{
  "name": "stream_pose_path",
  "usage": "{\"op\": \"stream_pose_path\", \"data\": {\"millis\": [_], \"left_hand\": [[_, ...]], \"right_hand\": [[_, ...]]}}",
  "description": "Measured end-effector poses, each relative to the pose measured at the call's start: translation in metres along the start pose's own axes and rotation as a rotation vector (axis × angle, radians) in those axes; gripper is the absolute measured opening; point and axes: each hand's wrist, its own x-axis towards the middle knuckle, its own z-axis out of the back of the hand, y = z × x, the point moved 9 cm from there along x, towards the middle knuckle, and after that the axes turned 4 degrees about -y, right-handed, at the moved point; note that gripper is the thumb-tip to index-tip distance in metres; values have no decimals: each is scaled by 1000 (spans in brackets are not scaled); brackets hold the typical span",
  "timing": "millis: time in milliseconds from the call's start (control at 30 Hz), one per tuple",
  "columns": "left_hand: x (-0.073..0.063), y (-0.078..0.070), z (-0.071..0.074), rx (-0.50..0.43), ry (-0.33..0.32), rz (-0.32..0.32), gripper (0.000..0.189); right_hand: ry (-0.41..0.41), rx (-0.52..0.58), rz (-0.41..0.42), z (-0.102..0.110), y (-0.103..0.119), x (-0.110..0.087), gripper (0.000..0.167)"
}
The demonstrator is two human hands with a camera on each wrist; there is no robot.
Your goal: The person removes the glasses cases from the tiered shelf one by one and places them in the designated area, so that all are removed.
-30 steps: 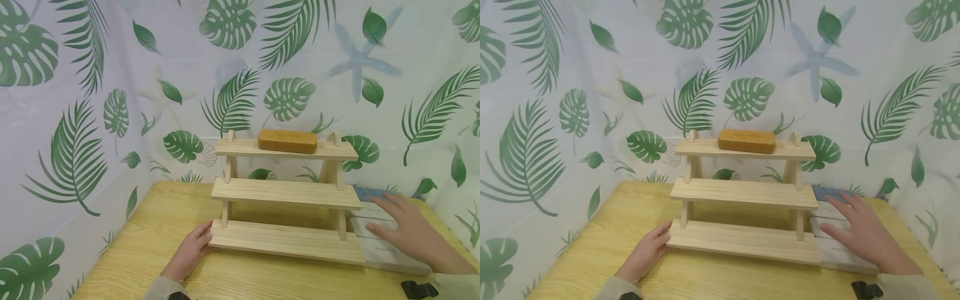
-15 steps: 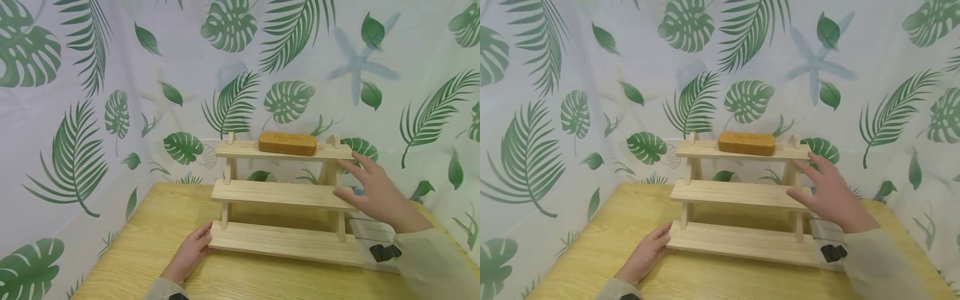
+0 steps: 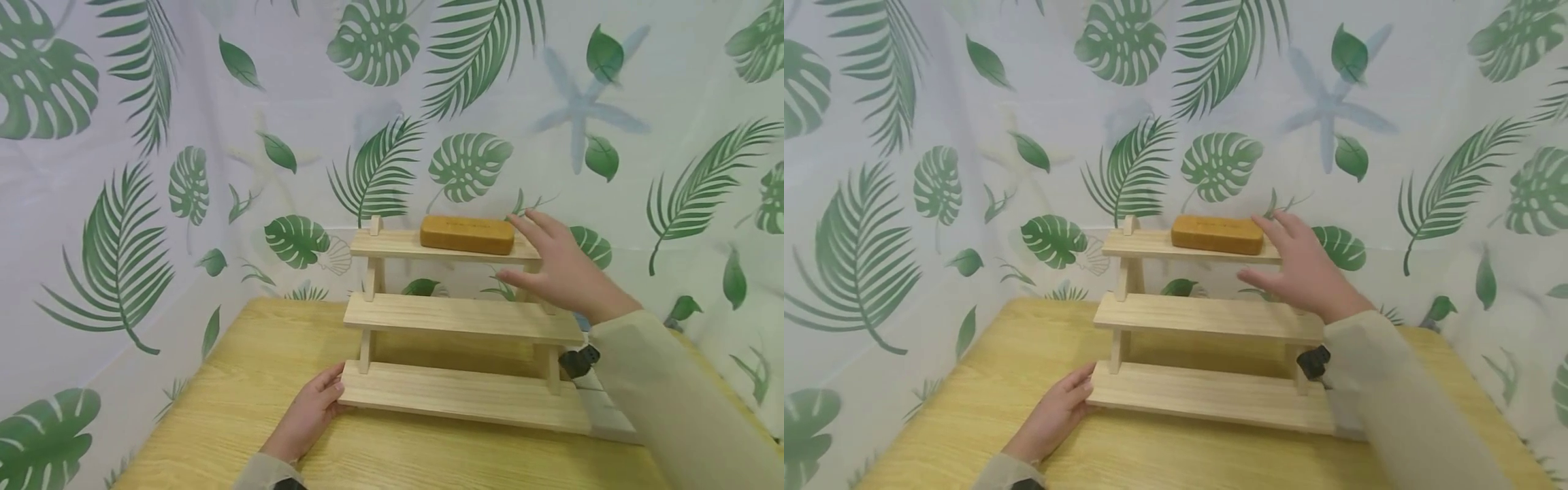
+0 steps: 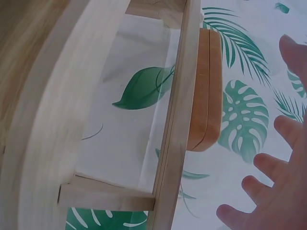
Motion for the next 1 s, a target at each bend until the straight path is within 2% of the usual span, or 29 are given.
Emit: {"op": "stream_pose_path", "data": {"millis": [167, 467, 633, 833, 1000], "left_hand": [[-1, 1, 1, 5, -1, 0, 55], [1, 0, 1, 9, -3, -1, 55], [2, -1, 2, 17, -3, 3, 55], [1, 2, 2, 4, -3, 5, 55], [1, 0, 2, 9, -1, 7, 56]], "right_hand": [[35, 0, -33, -6, 1, 17, 100], [40, -42, -57, -13, 5, 46, 105], [61, -57, -62, -26, 10, 59, 107], [87, -47, -73, -47, 12, 58, 107], [54, -89, -69, -49, 16, 57, 103]]}}
